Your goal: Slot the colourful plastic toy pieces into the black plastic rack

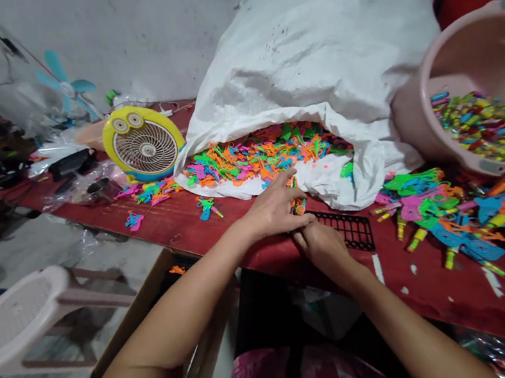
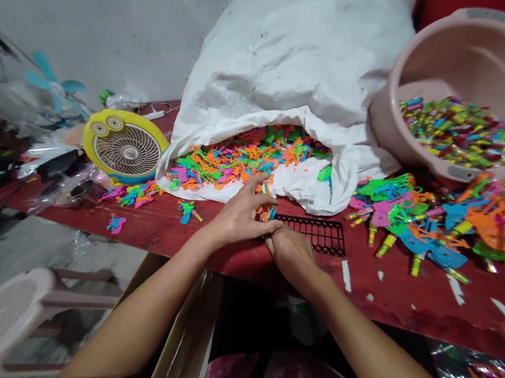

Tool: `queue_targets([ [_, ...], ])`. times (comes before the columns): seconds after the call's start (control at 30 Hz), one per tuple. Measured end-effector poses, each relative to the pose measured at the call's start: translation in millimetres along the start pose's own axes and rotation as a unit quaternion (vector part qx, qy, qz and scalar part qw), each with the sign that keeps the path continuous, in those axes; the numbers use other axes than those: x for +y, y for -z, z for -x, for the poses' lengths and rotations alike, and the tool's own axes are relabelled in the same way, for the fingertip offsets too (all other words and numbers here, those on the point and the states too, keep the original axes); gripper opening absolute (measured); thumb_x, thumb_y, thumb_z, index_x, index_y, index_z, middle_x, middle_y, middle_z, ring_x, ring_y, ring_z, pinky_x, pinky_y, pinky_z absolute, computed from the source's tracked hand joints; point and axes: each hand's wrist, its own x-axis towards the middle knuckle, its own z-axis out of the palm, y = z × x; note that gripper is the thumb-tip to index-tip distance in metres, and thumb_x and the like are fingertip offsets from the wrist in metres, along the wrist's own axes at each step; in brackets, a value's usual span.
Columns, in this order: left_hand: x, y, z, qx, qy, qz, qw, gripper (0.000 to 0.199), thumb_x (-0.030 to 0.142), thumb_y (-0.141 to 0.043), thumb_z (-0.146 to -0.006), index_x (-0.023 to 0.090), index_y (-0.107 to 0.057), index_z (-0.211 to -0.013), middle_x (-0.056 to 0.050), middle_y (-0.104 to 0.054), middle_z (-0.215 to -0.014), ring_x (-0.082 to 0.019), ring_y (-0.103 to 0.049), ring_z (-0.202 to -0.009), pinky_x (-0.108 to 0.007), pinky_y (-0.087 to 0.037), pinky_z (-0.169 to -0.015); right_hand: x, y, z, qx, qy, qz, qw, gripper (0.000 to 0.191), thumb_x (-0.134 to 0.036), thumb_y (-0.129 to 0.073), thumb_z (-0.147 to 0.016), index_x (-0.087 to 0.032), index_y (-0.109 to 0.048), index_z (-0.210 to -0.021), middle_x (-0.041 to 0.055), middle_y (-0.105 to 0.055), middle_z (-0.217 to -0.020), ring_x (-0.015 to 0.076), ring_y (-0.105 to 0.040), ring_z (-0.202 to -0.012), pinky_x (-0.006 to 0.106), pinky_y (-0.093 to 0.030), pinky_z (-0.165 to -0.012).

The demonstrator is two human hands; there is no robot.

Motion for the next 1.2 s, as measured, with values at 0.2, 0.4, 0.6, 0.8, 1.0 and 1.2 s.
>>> queue_targets([
  [0.2, -4.9, 17.2, -1.6, -0.048, 0.025, 0.119, 0.991, 0.064, 0.057, -0.071, -0.08, 0.028, -0.059, -0.136, -0.008, -0.023, -0.164, -0.027, -0.025, -0.151, -0.041, -0.024, -0.123, 4.8, -2.5, 2.0, 0.018, 0.026, -0.004, 0.999, 0.027, -0.027, -0.042, -0.101, -0.015, -0.063, -0.113, 0.0124, -0.073, -0.1, 0.0239, -0.069, -0.085, 0.03, -0.037, -0.064],
  [0.4, -19.9, 25.0, -5.4, -0.011, 0.066, 0.282, 0.957, 0.051, 0.055, -0.029, -0.102, 0.036, -0.046, -0.147, 0.0, -0.033, -0.162, -0.02, -0.027, -0.151, -0.037, -0.03, -0.118, 11.0, -6.7, 3.2, 0.035, 0.036, -0.001, 0.999, 0.021, -0.03, -0.045, -0.1, -0.016, -0.061, -0.099, 0.01, -0.072, -0.089, 0.0232, -0.068, -0.079, 0.03, -0.033, -0.063],
  [0.6, -39.9, 10.2, 0.9, 0.06, 0.171, 0.53, 0.828, 0.057, 0.06, -0.038, -0.097, 0.039, -0.039, -0.15, -0.009, -0.051, -0.149, -0.024, -0.06, -0.118, -0.034, -0.053, -0.084, 19.9, -15.6, 3.7, 0.074, 0.081, 0.0, 0.994, 0.023, -0.032, -0.041, -0.1, -0.017, -0.059, -0.097, 0.0098, -0.071, -0.087, 0.0233, -0.067, -0.075, 0.03, -0.033, -0.063],
  [0.8, -54.3, -8.7, -1.8, 0.086, 0.176, 0.55, 0.812, 0.047, 0.022, -0.062, -0.083, 0.022, -0.064, -0.131, -0.004, -0.07, -0.115, -0.013, -0.06, -0.09, -0.025, -0.047, -0.086, 26.3, -20.9, 0.7, 0.09, 0.096, -0.001, 0.991, 0.026, -0.037, -0.04, -0.099, -0.019, -0.055, -0.089, 0.0089, -0.068, -0.079, 0.0238, -0.065, -0.071, 0.03, -0.033, -0.06],
  [1.0, -61.3, -26.3, -8.4, 0.124, 0.156, 0.586, 0.786, 0.041, 0.011, -0.063, -0.08, 0.012, -0.069, -0.12, -0.005, -0.07, -0.106, -0.011, -0.058, -0.087, -0.023, -0.043, -0.086, 33.1, -22.8, 0.9, 0.111, 0.108, -0.023, 0.988, 0.035, -0.047, -0.038, -0.097, -0.021, -0.053, -0.079, 0.0077, -0.065, -0.073, 0.0214, -0.058, -0.06, 0.031, -0.032, -0.057],
  [1.2, -77.5, -36.3, -6.6, 0.109, 0.13, 0.592, 0.788, 0.041, 0.018, -0.068, -0.082, 0.014, -0.069, -0.123, -0.005, -0.07, -0.109, -0.012, -0.059, -0.087, -0.024, -0.045, -0.086, 41.6, -16.2, 4.3, 0.09, 0.104, -0.087, 0.987, 0.04, -0.055, -0.044, -0.095, -0.022, -0.055, -0.077, 0.0054, -0.064, -0.067, 0.0191, -0.055, -0.056, 0.03, -0.035, -0.055],
])
